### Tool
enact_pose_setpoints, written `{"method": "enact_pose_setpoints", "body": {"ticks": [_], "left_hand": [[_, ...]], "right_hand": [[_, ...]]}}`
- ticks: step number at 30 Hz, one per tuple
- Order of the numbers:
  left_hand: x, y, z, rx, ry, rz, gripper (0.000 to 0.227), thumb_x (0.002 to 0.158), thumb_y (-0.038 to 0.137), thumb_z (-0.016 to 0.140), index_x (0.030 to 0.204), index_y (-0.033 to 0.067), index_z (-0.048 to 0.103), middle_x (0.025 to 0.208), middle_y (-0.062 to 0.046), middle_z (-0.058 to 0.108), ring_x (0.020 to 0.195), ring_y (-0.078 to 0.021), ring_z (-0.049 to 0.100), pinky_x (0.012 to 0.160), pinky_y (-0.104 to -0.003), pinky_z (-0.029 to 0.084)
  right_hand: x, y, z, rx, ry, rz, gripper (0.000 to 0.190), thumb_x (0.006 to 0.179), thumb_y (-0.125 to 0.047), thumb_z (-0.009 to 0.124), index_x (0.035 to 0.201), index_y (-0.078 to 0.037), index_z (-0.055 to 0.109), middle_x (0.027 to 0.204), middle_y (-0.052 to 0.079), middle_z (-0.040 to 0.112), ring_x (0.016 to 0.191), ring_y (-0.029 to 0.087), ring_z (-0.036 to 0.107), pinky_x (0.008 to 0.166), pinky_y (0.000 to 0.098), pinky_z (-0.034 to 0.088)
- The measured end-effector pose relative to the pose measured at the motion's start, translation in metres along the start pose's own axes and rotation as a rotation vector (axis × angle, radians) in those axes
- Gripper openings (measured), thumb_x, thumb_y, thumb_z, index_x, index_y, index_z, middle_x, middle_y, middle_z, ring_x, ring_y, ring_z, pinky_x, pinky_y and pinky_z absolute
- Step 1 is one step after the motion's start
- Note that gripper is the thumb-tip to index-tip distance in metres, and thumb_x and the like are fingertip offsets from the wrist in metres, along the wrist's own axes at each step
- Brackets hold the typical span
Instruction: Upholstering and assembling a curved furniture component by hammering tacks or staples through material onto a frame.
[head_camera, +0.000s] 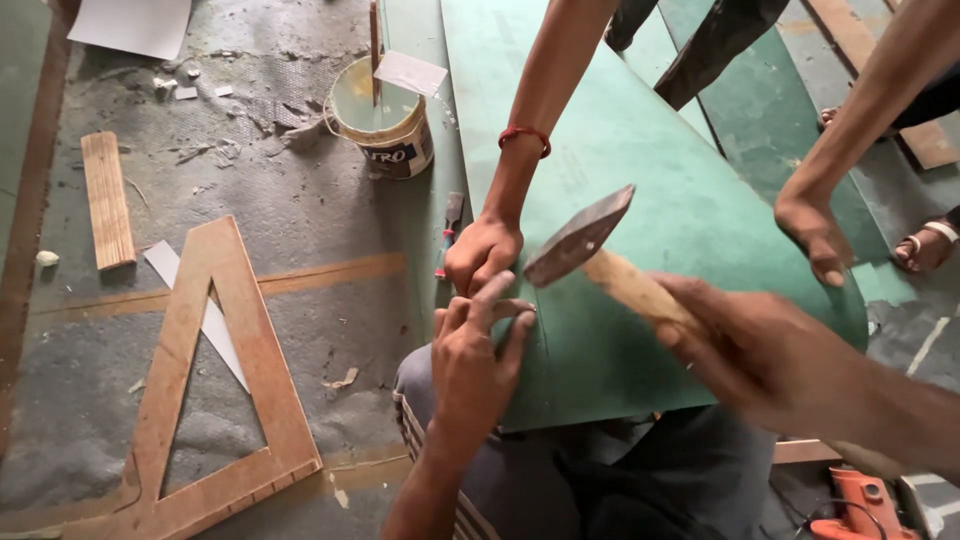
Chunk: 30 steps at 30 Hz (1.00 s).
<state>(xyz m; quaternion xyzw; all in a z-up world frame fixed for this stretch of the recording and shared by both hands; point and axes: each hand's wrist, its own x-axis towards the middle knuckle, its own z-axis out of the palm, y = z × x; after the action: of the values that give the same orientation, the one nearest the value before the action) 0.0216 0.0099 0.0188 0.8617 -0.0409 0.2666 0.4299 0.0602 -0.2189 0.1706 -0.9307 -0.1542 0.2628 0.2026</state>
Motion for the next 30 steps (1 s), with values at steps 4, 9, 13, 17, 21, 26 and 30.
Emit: {"method": "enact_pose_setpoints", "body": {"ticks": [4,9,13,17,21,26,30], "left_hand": [[-0.017,0.008,0.011,-0.276,0.006,-0.242,0.054,0.098,0.013,0.067,0.148,0.0044,0.047,0.117,-0.010,0.072,0.110,-0.0257,0.065,0.102,-0.038,0.047],[-0.031,0.009,0.028,-0.685,0.139,-0.415,0.060,0.103,0.012,0.057,0.152,-0.0042,0.025,0.145,-0.028,0.049,0.139,-0.0351,0.052,0.116,-0.043,0.038],[-0.029,0.013,0.026,-0.609,0.051,-0.628,0.060,0.100,0.018,0.059,0.151,0.0001,0.030,0.138,-0.022,0.058,0.128,-0.0303,0.060,0.108,-0.041,0.045],[-0.023,0.019,0.015,-0.068,0.101,-0.328,0.032,0.095,0.019,0.073,0.126,0.0127,0.070,0.129,-0.017,0.052,0.123,-0.0319,0.056,0.106,-0.042,0.046],[-0.010,0.021,0.012,-0.138,0.058,-0.317,0.024,0.088,0.021,0.078,0.110,0.0121,0.077,0.126,-0.015,0.052,0.120,-0.0342,0.053,0.101,-0.044,0.044],[-0.005,0.023,0.016,-0.168,0.044,-0.358,0.013,0.083,0.020,0.083,0.093,0.0114,0.082,0.118,-0.012,0.052,0.118,-0.0305,0.049,0.100,-0.041,0.043],[-0.009,0.021,0.020,-0.174,0.062,-0.364,0.016,0.083,0.022,0.082,0.095,0.0111,0.083,0.115,-0.009,0.056,0.114,-0.0270,0.053,0.097,-0.038,0.046]], "right_hand": [[0.012,0.015,0.019,-0.030,-0.019,-0.112,0.046,0.097,-0.026,0.059,0.140,-0.012,0.056,0.064,0.006,0.064,0.047,0.017,0.060,0.048,0.0370,0.048],[-0.004,0.032,0.007,0.061,0.067,-0.348,0.055,0.098,-0.020,0.060,0.149,-0.004,0.050,0.067,-0.004,0.067,0.053,0.005,0.060,0.045,0.0258,0.047],[-0.009,0.034,0.000,0.169,0.129,-0.161,0.056,0.097,-0.022,0.061,0.151,-0.008,0.050,0.055,0.002,0.056,0.045,0.010,0.046,0.040,0.0304,0.039],[0.002,0.021,0.009,0.268,0.129,-0.139,0.049,0.094,-0.022,0.056,0.142,-0.009,0.056,0.054,0.003,0.049,0.044,0.010,0.042,0.042,0.0311,0.036],[0.007,0.041,0.023,0.346,0.121,-0.194,0.049,0.097,-0.023,0.055,0.143,-0.008,0.055,0.059,0.001,0.051,0.047,0.009,0.044,0.043,0.0306,0.038],[0.003,0.038,0.020,0.300,0.037,-0.220,0.046,0.096,-0.022,0.056,0.140,-0.008,0.055,0.057,0.004,0.049,0.047,0.011,0.045,0.045,0.0322,0.039],[0.004,0.011,0.012,0.182,-0.010,-0.065,0.046,0.097,-0.029,0.059,0.141,-0.016,0.056,0.051,0.011,0.053,0.042,0.020,0.049,0.046,0.0382,0.039]]}}
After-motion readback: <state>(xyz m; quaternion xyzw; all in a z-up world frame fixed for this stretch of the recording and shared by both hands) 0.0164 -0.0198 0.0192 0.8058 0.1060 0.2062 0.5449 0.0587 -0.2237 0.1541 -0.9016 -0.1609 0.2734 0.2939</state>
